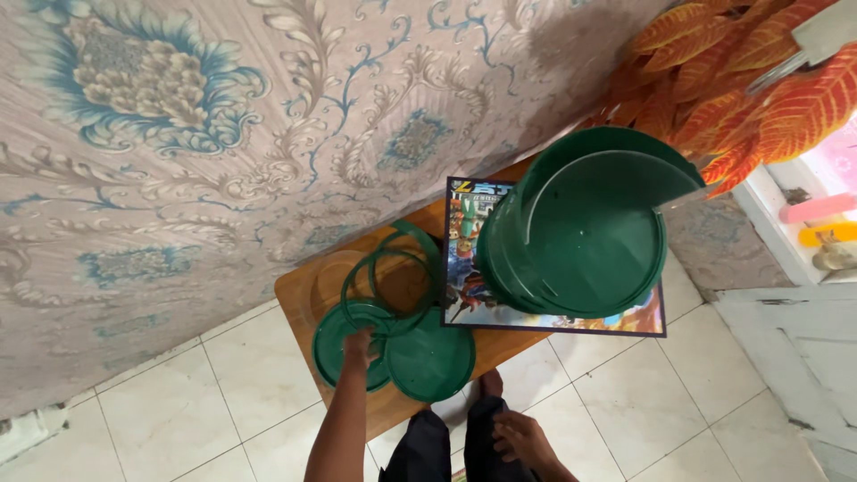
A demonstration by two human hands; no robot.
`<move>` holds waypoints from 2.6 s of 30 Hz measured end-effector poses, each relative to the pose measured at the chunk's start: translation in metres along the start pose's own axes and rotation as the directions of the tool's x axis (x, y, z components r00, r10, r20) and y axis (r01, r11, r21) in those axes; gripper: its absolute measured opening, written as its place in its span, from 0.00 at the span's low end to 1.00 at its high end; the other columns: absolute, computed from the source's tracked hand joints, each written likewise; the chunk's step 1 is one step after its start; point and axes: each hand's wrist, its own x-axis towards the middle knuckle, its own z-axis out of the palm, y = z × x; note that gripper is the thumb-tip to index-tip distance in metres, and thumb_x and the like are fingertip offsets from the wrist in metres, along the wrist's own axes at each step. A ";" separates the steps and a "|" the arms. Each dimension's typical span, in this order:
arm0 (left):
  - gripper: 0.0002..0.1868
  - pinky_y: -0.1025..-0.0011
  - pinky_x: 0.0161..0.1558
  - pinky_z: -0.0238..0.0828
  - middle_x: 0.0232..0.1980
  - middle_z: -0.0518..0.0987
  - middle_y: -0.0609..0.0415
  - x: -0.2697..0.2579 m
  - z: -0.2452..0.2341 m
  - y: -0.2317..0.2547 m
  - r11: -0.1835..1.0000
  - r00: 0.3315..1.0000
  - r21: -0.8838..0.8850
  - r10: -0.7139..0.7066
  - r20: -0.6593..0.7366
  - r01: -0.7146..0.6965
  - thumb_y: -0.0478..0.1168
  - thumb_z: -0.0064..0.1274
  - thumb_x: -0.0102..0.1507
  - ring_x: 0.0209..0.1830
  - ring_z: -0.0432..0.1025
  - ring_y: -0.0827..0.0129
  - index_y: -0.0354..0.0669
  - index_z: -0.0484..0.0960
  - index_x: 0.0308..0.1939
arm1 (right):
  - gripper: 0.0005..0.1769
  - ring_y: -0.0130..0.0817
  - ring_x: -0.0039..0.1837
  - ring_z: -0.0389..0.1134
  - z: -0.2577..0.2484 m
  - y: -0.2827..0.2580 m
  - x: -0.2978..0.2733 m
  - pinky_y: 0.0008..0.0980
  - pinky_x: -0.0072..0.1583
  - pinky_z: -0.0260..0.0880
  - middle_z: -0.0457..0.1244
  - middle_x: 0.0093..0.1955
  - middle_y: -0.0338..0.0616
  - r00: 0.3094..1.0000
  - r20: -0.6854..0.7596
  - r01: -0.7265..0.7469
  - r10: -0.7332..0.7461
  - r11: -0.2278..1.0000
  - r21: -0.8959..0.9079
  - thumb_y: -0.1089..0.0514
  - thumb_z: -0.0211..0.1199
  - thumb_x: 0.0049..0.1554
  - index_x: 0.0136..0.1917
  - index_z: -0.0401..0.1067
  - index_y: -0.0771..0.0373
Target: The person disassembles a green plastic container by removing the lid, separating the inner liner, and peeling off the outer shell. The components are placed on a wooden table.
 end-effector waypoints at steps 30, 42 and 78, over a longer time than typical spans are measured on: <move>0.20 0.65 0.61 0.73 0.57 0.83 0.45 -0.636 0.022 0.046 -0.649 -0.600 0.021 0.714 0.361 -0.760 0.45 0.58 0.68 0.58 0.78 0.58 0.36 0.79 0.59 | 0.19 0.51 0.57 0.67 -0.171 -0.463 -0.104 0.49 0.58 0.66 0.69 0.52 0.50 0.043 0.177 0.345 -0.983 -0.151 -0.926 0.57 0.65 0.52 0.57 0.78 0.63; 0.26 0.64 0.64 0.74 0.63 0.83 0.44 -0.653 -0.013 0.027 -0.673 -0.600 0.159 0.724 0.339 -0.722 0.49 0.58 0.68 0.64 0.78 0.55 0.39 0.77 0.65 | 0.07 0.53 0.49 0.72 -0.192 -0.486 -0.119 0.49 0.50 0.72 0.70 0.47 0.52 0.146 0.212 0.259 -0.966 -0.169 -0.951 0.57 0.61 0.64 0.47 0.78 0.60; 0.16 0.46 0.47 0.76 0.44 0.83 0.38 -0.019 -0.075 0.036 0.344 0.498 0.714 0.867 0.009 -0.610 0.42 0.49 0.64 0.45 0.78 0.39 0.49 0.83 0.54 | 0.17 0.54 0.57 0.69 0.141 -0.279 0.061 0.47 0.55 0.71 0.67 0.56 0.53 0.465 0.374 0.697 -0.803 0.071 -0.713 0.59 0.66 0.54 0.57 0.75 0.62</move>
